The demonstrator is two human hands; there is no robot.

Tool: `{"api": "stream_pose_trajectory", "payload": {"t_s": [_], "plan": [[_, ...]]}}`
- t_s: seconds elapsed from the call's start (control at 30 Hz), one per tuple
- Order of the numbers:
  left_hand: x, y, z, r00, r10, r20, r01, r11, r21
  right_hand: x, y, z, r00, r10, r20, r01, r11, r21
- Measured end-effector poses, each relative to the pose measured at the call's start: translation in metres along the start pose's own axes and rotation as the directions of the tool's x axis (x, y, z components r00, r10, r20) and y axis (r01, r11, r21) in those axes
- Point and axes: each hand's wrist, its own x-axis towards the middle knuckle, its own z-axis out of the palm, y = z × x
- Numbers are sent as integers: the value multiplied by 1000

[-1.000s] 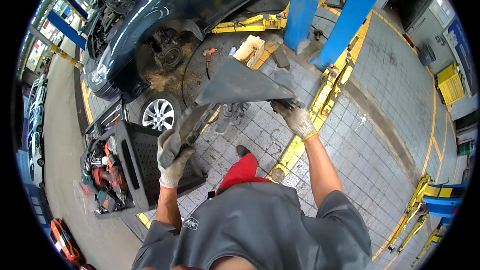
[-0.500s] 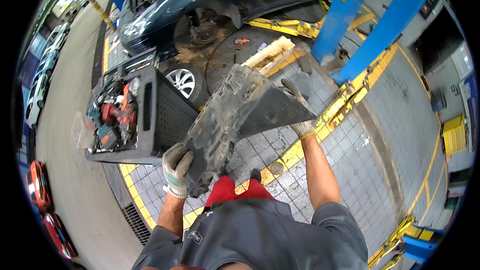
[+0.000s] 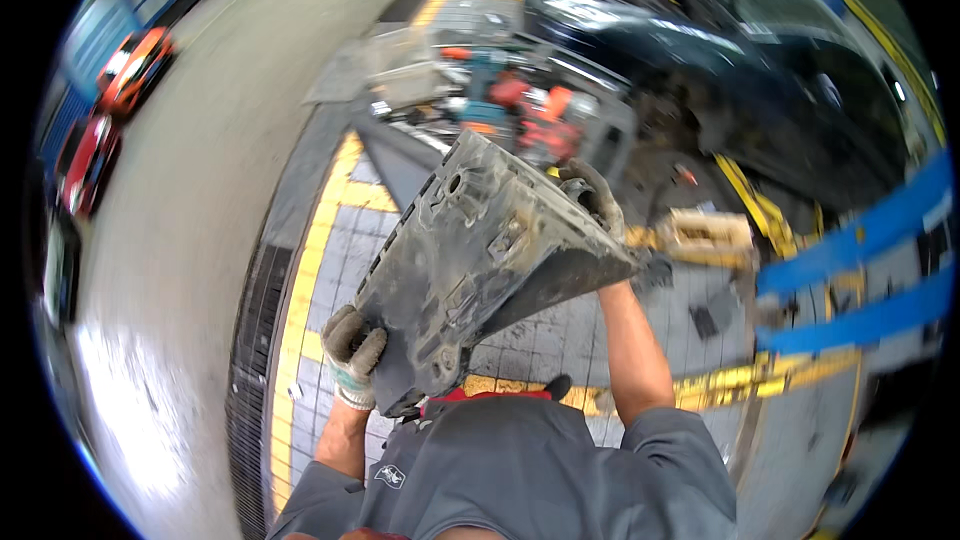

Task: The person works under the hood of a car, using a power drill to remove and install bolts on engine components. They handle a large plastic cover, repeatedly removing and reinstalling it while selecting tools from a nearby toolbox.

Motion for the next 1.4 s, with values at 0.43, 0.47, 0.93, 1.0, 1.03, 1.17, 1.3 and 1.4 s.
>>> {"api": "stream_pose_trajectory", "payload": {"t_s": [0.43,0.47,0.93,1.0,1.03,1.17,1.3,1.4], "plan": [[-106,-104,-107,610,-764,-210,792,592,150,102,111,310,782,-173,598,464,802,-375],[-109,-112,-107,551,-798,-245,829,558,50,103,112,330,815,-106,570,359,864,-354],[-78,-263,-124,-84,-983,163,526,-183,-831,216,223,480,765,360,533,-247,930,-272],[-82,-289,-120,-78,-982,172,494,-188,-849,225,235,503,711,356,606,-332,930,-157],[-85,-300,-121,-95,-977,189,492,-211,-845,229,238,517,682,352,641,-379,920,-103],[-92,-353,-124,-73,-957,281,468,-282,-838,251,236,563,467,432,771,-363,889,-278],[-92,-427,-132,89,-923,374,453,-297,-841,269,251,597,495,388,777,-330,912,-245],[-83,-500,-133,138,-872,470,456,-365,-811,289,272,614,600,304,740,-194,953,-234]]}}
